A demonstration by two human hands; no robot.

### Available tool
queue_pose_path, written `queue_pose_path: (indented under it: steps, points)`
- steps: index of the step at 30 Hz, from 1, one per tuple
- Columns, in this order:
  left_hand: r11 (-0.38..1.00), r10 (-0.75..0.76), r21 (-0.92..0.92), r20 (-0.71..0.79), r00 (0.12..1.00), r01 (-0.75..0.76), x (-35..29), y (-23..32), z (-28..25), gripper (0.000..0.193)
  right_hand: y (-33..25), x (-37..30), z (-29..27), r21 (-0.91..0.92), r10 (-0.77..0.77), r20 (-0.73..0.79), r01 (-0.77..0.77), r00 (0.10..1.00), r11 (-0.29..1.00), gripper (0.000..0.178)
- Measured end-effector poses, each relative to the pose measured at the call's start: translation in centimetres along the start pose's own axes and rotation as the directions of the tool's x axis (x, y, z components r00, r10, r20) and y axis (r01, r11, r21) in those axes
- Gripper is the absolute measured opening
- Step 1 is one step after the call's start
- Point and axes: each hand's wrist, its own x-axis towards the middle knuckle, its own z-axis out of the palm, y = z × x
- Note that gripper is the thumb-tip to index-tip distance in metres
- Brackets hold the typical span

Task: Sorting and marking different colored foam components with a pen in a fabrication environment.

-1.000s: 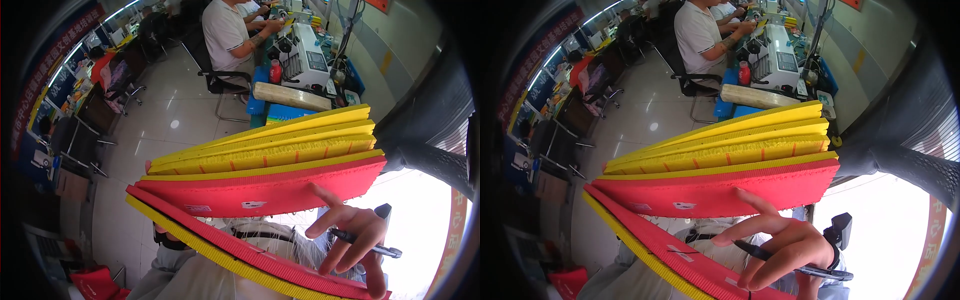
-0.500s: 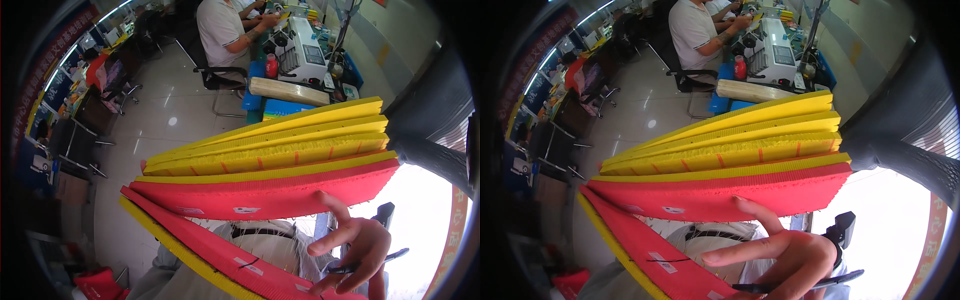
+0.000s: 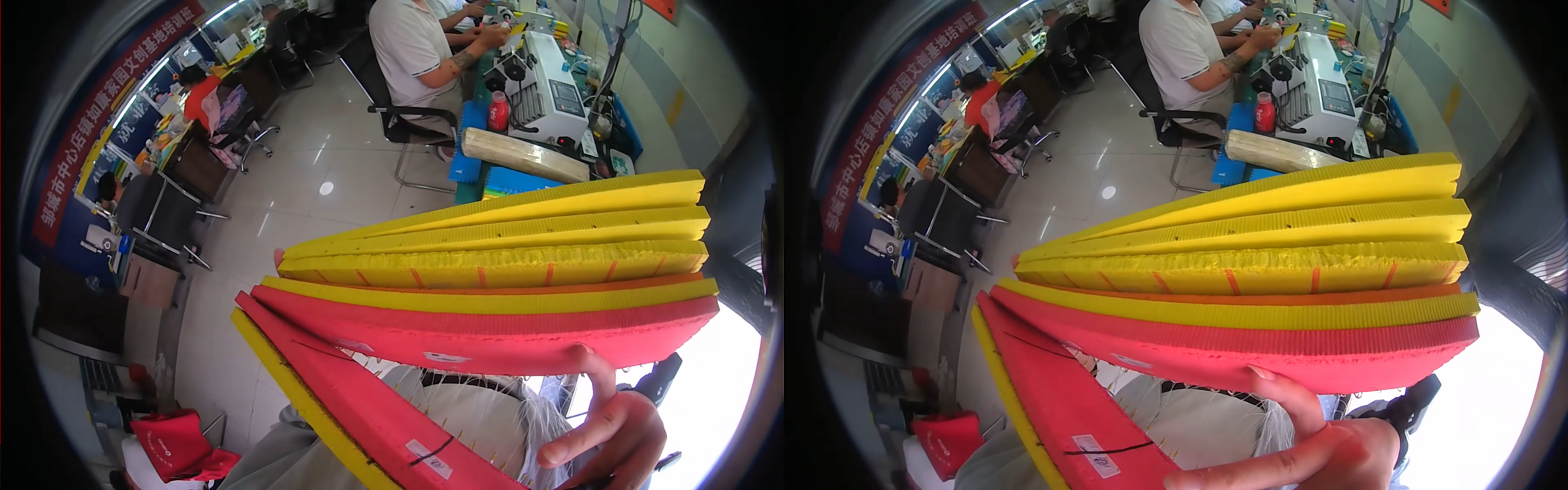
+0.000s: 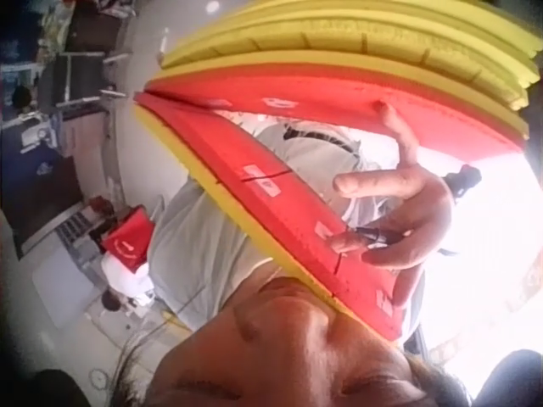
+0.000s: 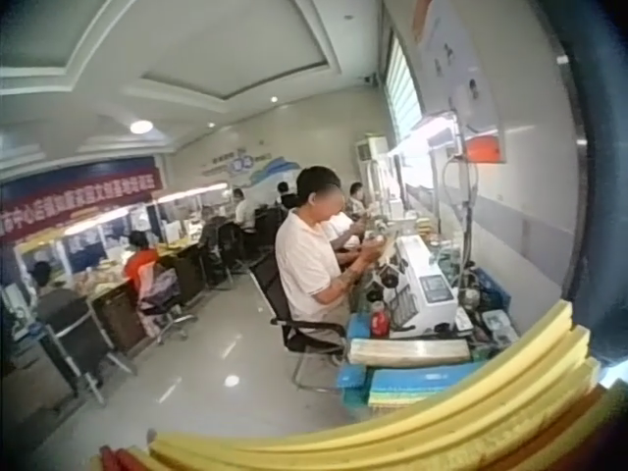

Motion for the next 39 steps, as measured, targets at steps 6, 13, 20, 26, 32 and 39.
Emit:
queue_pose_path:
  steps: [6,13,20,26,32,39]
  points:
    - [1.0,-0.007,-0.024,-0.027,1.0,0.006,-0.2,-1.3,0.5,0.088,0.3,0.4,-0.1,0.016,0.003,0.005,-0.003,1.0,1.0,0.03]
    - [0.998,0.05,-0.037,-0.021,0.999,-0.05,1.0,-1.6,1.1,0.087,-0.1,0.8,-0.8,0.053,0.032,0.075,-0.036,0.997,0.998,0.037]
    - [0.982,0.186,-0.034,0.001,0.982,-0.186,2.6,0.2,0.6,0.086,1.1,-0.2,-2.1,0.064,-0.059,0.208,0.046,0.976,0.997,0.046]
    - [0.942,0.311,0.118,0.043,0.949,-0.314,1.6,-0.2,-0.1,0.086,-0.3,0.9,0.6,0.089,0.421,-0.247,-0.413,0.873,0.907,0.029]
    - [0.998,0.042,0.055,0.016,0.999,-0.043,1.2,0.2,2.3,0.091,2.2,1.6,2.2,0.081,0.359,-0.332,-0.353,0.872,0.932,0.027]
    - [0.995,-0.053,-0.089,-0.012,0.999,0.052,0.2,-0.3,2.7,0.098,2.7,2.0,1.5,-0.331,0.267,-0.153,-0.303,0.952,0.893,0.026]
